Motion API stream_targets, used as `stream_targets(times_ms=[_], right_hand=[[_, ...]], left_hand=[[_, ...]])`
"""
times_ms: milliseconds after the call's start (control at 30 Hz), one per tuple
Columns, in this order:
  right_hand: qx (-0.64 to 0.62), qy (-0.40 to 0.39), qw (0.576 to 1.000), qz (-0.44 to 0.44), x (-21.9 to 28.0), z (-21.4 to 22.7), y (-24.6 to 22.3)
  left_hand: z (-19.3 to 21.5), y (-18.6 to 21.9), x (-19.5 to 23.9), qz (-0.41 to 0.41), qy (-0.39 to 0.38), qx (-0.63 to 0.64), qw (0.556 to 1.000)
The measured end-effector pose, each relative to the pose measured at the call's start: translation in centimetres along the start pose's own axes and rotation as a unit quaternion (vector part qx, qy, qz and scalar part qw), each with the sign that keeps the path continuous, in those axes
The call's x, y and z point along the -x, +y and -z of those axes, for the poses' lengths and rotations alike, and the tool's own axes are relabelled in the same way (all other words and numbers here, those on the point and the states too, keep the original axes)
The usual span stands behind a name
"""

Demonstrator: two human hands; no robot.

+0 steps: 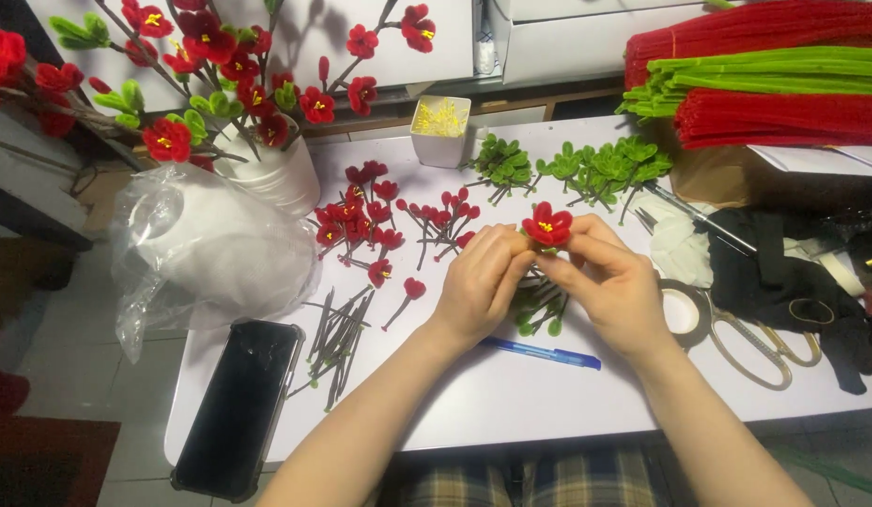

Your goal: Assembling small red blossoms onto wire stems and arranging them into decorative branches at a design station.

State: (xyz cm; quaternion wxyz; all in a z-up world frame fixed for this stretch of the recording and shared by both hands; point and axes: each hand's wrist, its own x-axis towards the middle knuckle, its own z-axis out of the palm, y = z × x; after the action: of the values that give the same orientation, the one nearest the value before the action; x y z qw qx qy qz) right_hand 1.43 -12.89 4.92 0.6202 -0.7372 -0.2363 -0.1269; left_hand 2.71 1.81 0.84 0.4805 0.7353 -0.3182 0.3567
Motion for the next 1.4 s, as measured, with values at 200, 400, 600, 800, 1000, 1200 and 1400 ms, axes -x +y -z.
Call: stream_targets(times_ms=[200, 400, 600, 800, 1000, 1200, 1400], right_hand=[[-0.081, 0.038, 0.996, 0.014, 0.1, -0.2, 3.3], [-0.004, 0.050, 0.995, 0.088, 0.1, 1.2, 4.4], [0.062, 0.046, 0.989, 0.127, 0.9, 0.8, 4.5], [0.064, 0.067, 0.984, 0.152, 1.1, 0.3, 4.1], [0.092, 0.081, 0.982, 0.144, 1.1, -0.1, 4.6], [0.117, 0.071, 0.982, 0.133, 1.1, -0.6, 4.7], [0.157, 0.074, 0.978, 0.116, 1.0, -0.9, 4.2]], left_hand=[[-0.1, -0.5, -0.4, -0.048, -0.020, -0.044, 0.998], [-0.2, -1.4, 0.2, -0.033, -0.052, -0.005, 0.998], [0.3, -1.7, 0.6, -0.014, -0.044, -0.033, 0.998], [0.4, -2.2, 0.7, -0.015, -0.030, -0.061, 0.998], [0.6, 1.0, -0.6, 0.099, -0.060, 0.084, 0.990], [0.1, -0.7, 0.7, 0.150, -0.018, 0.069, 0.986], [0.0, -1.1, 0.9, 0.192, 0.009, 0.086, 0.978]])
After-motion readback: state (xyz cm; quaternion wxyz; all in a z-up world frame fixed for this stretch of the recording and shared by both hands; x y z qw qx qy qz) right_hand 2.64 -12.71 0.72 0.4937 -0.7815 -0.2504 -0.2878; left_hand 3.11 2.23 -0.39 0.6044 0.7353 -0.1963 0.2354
